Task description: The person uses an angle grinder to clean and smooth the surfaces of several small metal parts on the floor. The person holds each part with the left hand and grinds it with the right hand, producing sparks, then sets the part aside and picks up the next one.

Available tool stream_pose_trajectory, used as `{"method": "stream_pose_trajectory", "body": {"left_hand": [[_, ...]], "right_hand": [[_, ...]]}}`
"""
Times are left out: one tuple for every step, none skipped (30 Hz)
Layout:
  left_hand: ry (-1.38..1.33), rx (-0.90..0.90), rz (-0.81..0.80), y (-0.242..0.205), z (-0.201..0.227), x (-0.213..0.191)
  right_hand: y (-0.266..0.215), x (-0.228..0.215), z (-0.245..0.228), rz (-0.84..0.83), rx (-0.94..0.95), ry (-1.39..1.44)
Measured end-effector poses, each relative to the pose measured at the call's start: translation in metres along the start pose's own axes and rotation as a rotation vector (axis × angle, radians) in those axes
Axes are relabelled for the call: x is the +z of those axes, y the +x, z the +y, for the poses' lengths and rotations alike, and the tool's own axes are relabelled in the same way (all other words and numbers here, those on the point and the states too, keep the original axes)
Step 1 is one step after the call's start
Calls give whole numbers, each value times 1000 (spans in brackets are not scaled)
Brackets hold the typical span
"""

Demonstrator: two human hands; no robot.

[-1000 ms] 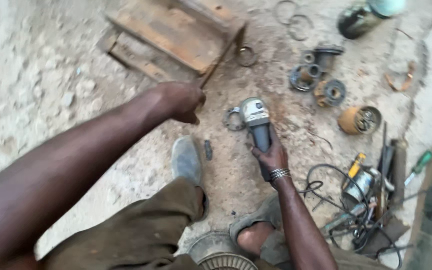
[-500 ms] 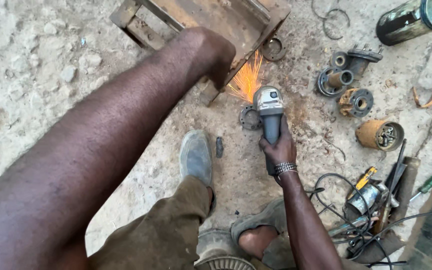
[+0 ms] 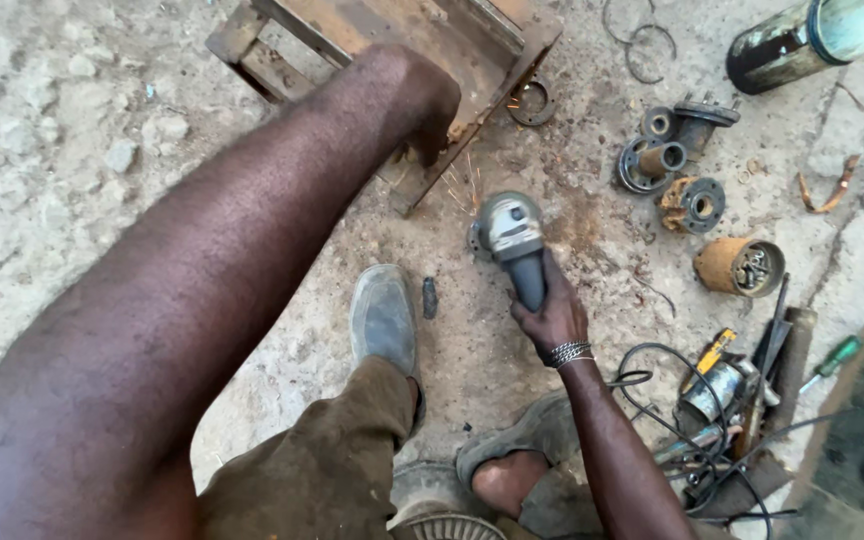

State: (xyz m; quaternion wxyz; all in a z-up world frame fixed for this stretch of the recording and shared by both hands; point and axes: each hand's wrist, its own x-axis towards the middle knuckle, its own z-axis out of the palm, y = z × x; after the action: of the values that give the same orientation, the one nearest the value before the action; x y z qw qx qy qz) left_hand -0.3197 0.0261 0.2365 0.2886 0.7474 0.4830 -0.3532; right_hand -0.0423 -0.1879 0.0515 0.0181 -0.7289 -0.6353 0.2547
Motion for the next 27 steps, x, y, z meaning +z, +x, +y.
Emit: {"method": "stream_pose_trajectory", "body": {"left_hand": [[2,1,-3,1,1,-1],[2,2,-4,2,2,-2],[6,3,-13,2,4,-1],[6,4,-22,2,5,0],[7,0,-24,2,6,-1],[8,0,-26,1,7,-3],[13,-1,-25,1,7,-6],[15,-2,-23,1,8,-9],[19,-5,-27,1,9,-10],[18,-7,-28,1,9,-11],[17,-8,-32,2,9,-12],[16,-9,-34,2,8,-13],[18,-11,-36,2,8,-13],[17,-13,-38,2,6,-11],[13,-18,-44,1,6,-8],[10,-18,-49,1,5,-5],[15,-23,-53,0,6,-5],[15,-24,-55,-1,6,-6],[20,-24,-50,-1,8,-9],[28,-24,-49,-2,8,-11],[29,-22,-50,-2,9,-13],[31,-20,-48,-1,9,-14],[30,-19,-51,-1,11,-14],[27,-18,-52,0,12,-14],[28,-15,-53,0,14,-14],[26,-11,-52,0,14,-14],[30,-14,-48,-1,15,-16]], "right_hand": [[-1,1,2,-14,36,17],[0,1,4,-29,72,34],[-1,2,5,-49,107,51],[0,3,6,-27,112,90],[5,3,4,1,114,133],[7,1,2,28,116,175],[8,0,0,30,98,166],[7,1,-3,32,80,157],[3,2,-6,28,62,147],[0,3,-8,-14,65,103],[-3,3,-10,-54,68,59],[-4,2,-11,-95,72,15],[-4,2,-12,-81,86,33],[-4,2,-13,-67,101,51],[-4,1,-12,-59,118,68],[-2,1,-12,-46,132,90],[1,0,-12,-27,149,116],[1,-1,-12,-7,166,142],[2,-3,-13,12,109,139],[2,-3,-14,30,52,136],[-2,-4,-15,44,-6,130],[-7,-3,-17,-18,42,124],[-13,-1,-19,-81,90,115],[-20,-2,-19,-144,139,106],[-28,-4,-17,-149,122,88],[-37,-7,-16,-155,105,70],[-43,-10,-16,-157,85,54]]}}
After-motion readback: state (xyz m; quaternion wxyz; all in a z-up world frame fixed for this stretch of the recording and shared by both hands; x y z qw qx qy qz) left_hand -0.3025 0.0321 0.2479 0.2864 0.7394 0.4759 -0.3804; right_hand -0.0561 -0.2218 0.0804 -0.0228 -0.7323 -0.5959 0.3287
